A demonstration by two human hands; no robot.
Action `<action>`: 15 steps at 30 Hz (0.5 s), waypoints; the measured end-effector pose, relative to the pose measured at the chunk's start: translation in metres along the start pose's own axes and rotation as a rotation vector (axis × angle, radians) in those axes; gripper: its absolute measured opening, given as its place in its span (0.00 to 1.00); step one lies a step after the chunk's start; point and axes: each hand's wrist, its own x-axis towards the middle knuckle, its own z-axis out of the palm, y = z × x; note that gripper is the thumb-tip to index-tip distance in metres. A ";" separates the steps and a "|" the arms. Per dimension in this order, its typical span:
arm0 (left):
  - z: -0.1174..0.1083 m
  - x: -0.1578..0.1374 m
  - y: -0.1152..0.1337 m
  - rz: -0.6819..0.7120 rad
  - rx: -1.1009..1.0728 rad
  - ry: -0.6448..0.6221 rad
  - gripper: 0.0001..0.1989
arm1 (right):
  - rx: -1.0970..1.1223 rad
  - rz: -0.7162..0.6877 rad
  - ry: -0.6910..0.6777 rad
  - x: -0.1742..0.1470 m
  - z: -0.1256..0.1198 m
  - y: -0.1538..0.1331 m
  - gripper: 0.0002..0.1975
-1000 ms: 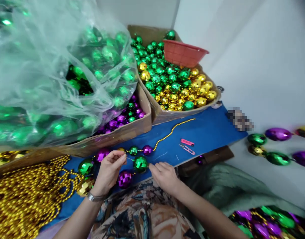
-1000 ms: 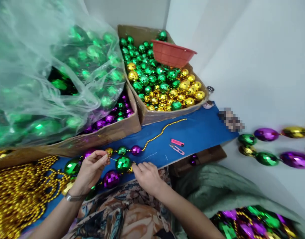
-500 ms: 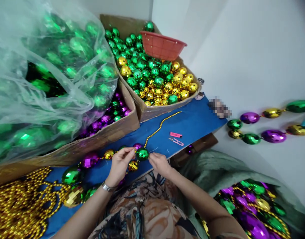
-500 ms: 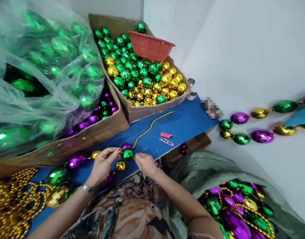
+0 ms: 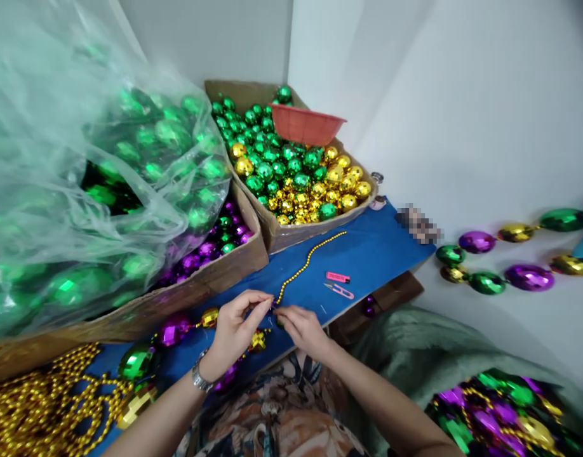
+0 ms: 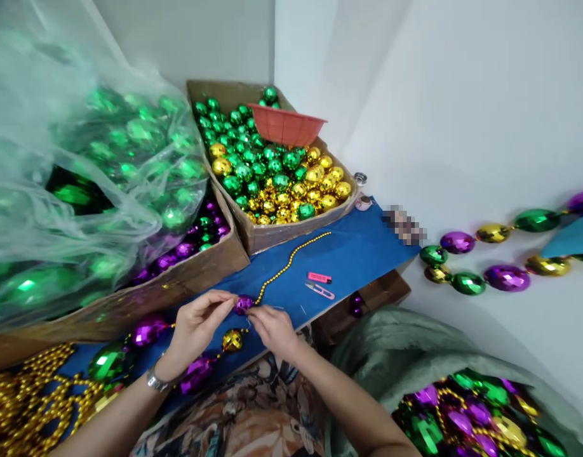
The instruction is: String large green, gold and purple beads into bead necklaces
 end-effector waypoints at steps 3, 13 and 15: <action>-0.004 0.004 0.000 -0.027 -0.012 -0.035 0.03 | 0.072 0.027 0.033 0.002 0.002 -0.003 0.14; 0.003 0.051 0.028 0.074 0.042 -0.217 0.04 | 0.266 0.143 0.127 0.002 -0.020 -0.008 0.16; 0.009 0.071 0.046 0.117 0.082 -0.322 0.06 | 0.291 0.155 0.166 0.002 -0.022 -0.007 0.17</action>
